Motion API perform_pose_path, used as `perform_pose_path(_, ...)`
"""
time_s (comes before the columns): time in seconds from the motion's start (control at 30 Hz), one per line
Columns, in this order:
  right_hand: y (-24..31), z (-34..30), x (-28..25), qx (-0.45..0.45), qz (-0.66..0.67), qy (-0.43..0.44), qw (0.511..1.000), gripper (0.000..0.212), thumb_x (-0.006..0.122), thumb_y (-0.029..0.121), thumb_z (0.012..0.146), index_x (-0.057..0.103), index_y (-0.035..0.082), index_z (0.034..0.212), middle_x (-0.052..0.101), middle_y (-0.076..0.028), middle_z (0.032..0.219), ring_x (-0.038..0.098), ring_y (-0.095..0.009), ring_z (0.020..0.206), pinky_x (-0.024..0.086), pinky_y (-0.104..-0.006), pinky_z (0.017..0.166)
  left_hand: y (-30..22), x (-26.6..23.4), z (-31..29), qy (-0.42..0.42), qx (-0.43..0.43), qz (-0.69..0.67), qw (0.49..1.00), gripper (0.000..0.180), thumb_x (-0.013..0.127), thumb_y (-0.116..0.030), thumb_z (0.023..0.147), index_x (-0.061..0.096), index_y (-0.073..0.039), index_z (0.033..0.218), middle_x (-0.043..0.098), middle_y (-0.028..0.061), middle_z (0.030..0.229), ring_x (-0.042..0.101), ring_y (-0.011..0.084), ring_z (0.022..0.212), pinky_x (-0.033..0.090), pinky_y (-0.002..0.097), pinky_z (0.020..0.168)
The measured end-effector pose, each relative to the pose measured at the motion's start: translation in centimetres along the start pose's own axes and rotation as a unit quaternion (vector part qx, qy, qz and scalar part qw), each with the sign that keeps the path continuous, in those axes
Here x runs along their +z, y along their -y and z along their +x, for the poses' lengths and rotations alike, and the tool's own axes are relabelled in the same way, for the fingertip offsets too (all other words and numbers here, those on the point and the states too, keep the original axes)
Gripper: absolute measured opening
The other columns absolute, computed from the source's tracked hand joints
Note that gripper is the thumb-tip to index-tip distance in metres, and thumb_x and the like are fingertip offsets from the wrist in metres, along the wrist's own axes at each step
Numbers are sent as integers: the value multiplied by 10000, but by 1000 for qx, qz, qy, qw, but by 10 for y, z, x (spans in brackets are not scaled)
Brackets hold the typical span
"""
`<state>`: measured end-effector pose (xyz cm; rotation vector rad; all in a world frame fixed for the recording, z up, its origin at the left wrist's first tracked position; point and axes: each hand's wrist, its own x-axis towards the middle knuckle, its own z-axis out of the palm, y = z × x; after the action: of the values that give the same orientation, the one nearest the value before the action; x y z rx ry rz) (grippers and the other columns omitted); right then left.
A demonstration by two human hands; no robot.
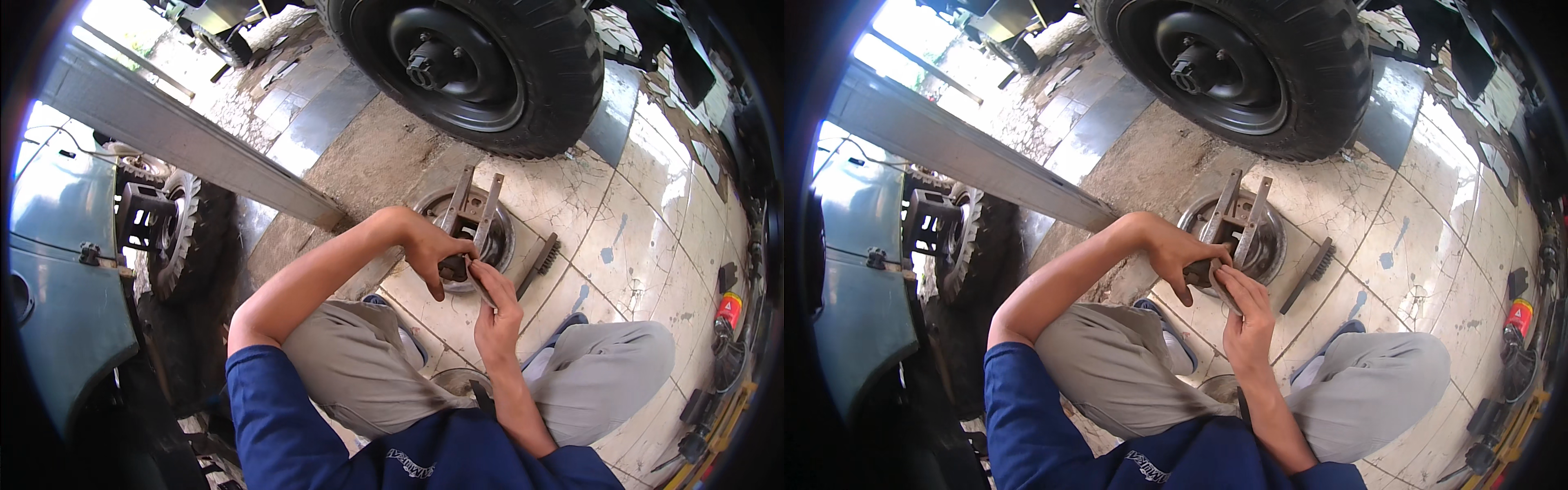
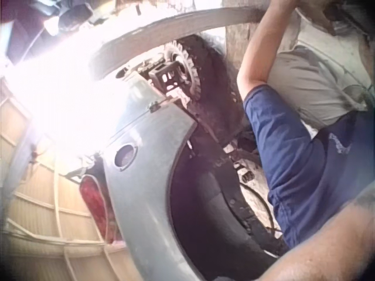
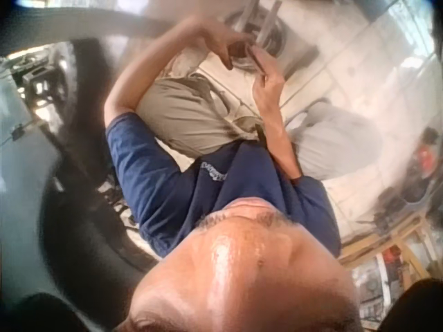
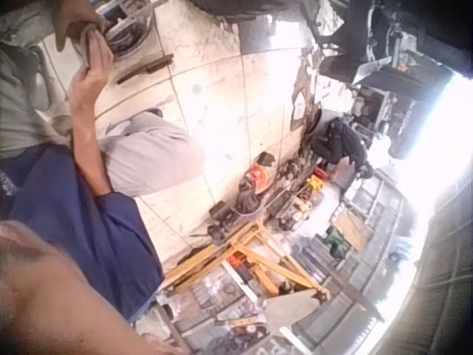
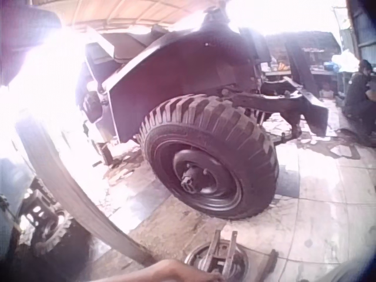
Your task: The person sits on the floor and scrubs a brake drum assembly with a wire brush, repeatedly rotating the part to clean different surfaces. The person holds the assembly in one hand and uses the brush with the other, occasionally repositioning the part to reach additional areas.
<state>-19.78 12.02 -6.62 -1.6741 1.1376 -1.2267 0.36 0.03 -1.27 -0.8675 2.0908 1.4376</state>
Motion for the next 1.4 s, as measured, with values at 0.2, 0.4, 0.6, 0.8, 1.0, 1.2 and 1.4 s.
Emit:
perform_pose_path(0.2,7,0,1,13,-9,7,1000,602,509,-213,750,707,54,1253,689,-122,1270,623,-333,1168,480,-402,1036,-1,1,-3,2,-17,-13,1000,971,873,-400,783,320,-52,1501,647,236,1229,651,347,1125,492,402,946)
perform_pose_path(0.4,-8,-1,1,68,16,9,998,594,523,-208,762,717,83,1242,671,-119,1289,620,-331,1172,492,-407,1019,-5,-5,-4,4,-27,28,999,1021,872,-404,788,269,-71,1542,637,230,1277,651,343,1158,499,404,953)
perform_pose_path(0.6,-7,-6,0,72,16,-1,997,545,519,-207,800,719,63,1230,677,-132,1256,645,-311,1174,485,-379,1041,6,0,-1,-20,49,15,998,997,881,-354,792,277,-105,1545,630,213,1302,646,322,1179,496,398,971)
perform_pose_path(0.8,-1,-5,0,38,-5,-9,999,622,549,-187,743,718,131,1250,659,-103,1228,619,-329,1139,514,-424,980,-7,-4,-7,-8,15,0,1000,941,865,-322,812,292,-106,1526,669,192,1220,695,300,1051,535,377,880)
perform_pose_path(1.0,6,-3,-5,27,-7,-1,1000,629,554,-186,741,715,144,1252,639,-96,1225,607,-328,1131,514,-427,976,-7,0,-5,-2,7,-10,1000,943,870,-296,813,292,-87,1528,676,196,1192,696,297,1031,537,380,876)
perform_pose_path(1.2,2,-1,-4,32,6,-3,999,610,569,-185,753,721,154,1238,630,-92,1212,605,-325,1131,516,-427,971,-2,-3,-6,-3,13,-22,1000,960,873,-285,809,283,-58,1531,645,207,1261,671,289,1106,527,376,933)
perform_pose_path(1.4,-1,-5,-6,61,13,5,998,637,515,-226,751,715,114,1251,617,-118,1229,598,-324,1163,495,-412,990,-11,-5,-7,-3,6,-29,1000,952,866,-295,817,283,-61,1532,633,221,1289,665,291,1139,522,386,953)
